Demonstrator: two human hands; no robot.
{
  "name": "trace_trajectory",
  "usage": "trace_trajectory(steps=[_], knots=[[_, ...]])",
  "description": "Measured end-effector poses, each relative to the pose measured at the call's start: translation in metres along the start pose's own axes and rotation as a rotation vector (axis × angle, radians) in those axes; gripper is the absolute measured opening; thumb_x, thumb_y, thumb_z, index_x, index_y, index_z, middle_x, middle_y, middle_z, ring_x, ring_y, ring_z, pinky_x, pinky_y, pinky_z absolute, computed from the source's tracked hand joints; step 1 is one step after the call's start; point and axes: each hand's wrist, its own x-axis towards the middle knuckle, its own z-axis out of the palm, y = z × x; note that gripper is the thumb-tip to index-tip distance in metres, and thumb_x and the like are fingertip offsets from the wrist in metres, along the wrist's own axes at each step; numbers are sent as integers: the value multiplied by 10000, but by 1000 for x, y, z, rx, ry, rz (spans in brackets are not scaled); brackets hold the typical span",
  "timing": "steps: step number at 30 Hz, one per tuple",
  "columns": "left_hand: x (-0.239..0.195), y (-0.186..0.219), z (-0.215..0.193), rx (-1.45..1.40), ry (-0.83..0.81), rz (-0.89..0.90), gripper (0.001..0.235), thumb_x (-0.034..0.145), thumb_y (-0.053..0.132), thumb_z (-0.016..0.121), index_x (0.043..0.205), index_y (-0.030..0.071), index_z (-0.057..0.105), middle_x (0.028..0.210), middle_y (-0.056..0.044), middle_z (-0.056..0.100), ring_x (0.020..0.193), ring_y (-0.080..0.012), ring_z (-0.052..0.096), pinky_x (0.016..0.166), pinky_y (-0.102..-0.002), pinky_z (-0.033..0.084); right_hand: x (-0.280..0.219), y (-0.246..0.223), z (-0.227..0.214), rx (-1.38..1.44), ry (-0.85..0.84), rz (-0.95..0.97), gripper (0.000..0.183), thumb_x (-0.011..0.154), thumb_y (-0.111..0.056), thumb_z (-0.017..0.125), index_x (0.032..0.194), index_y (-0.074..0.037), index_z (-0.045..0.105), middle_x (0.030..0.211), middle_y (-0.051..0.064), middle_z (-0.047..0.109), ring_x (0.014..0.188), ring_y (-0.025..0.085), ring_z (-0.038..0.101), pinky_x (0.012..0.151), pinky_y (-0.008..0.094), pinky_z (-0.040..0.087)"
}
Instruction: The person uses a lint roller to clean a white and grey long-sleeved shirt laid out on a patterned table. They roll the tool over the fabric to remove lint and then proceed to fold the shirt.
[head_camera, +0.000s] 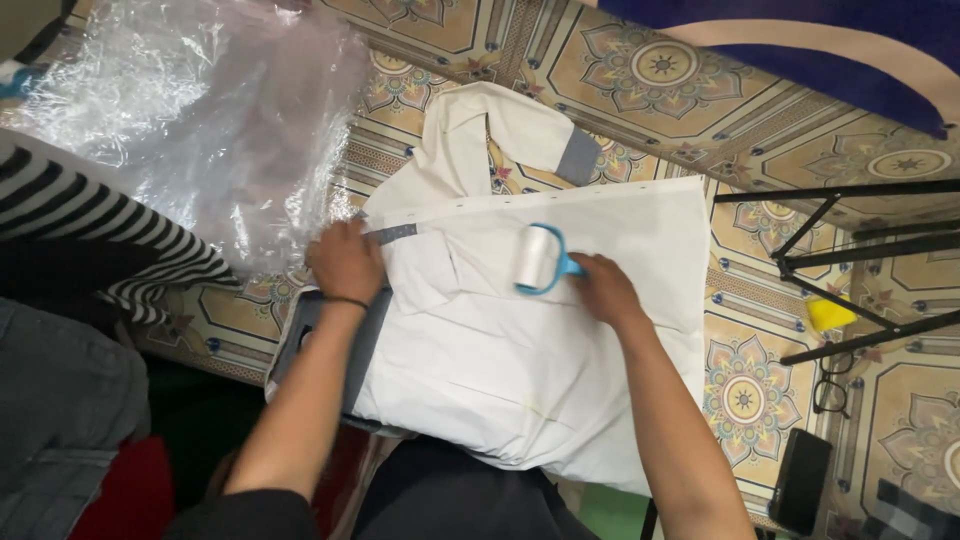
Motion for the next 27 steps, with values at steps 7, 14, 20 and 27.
trace_trajectory(steps=[7, 14, 20, 27], knots=[[-50, 55, -62, -245, -542, -357, 579, 949, 491, 625, 1342, 79, 517, 1131, -269, 704, 1083, -466, 694, 872, -597, 538, -89, -6, 40, 113, 676, 109, 598, 880, -128, 793, 1417, 29, 580, 1335, 306, 559, 1329, 474, 500, 1135, 549, 402], [-96, 30, 34, -353, -111, -271, 560, 864, 378, 733, 1317, 88, 578, 1125, -183, 683, 1080, -435, 618, 914, -574, 437, -207, 9, 111, 275, 768, 474, 672, 965, -315, 584, 1525, -17, 365, 1536, 256, 344, 1464, 460, 266, 1183, 609, 215], [-109, 23, 54, -333, 1, -199, 385, 914, 327, 680, 1258, 168, 613, 932, -75, 688, 953, -405, 618, 869, -557, 388, -273, 63, 105, 145, 435, 652, 720, 1029, -482, 293, 1602, -63, 171, 1671, 211, 119, 1554, 425, 47, 1226, 598, 31], [-107, 26, 45, -268, 17, -125, 330, 1008, 317, 601, 1270, 127, 659, 1026, -160, 701, 980, -420, 592, 874, -553, 391, -287, 117, 90, -31, 91, 647, 787, 992, -648, 154, 1655, -246, 19, 1730, 119, -97, 1578, 380, -111, 1204, 635, -98]])
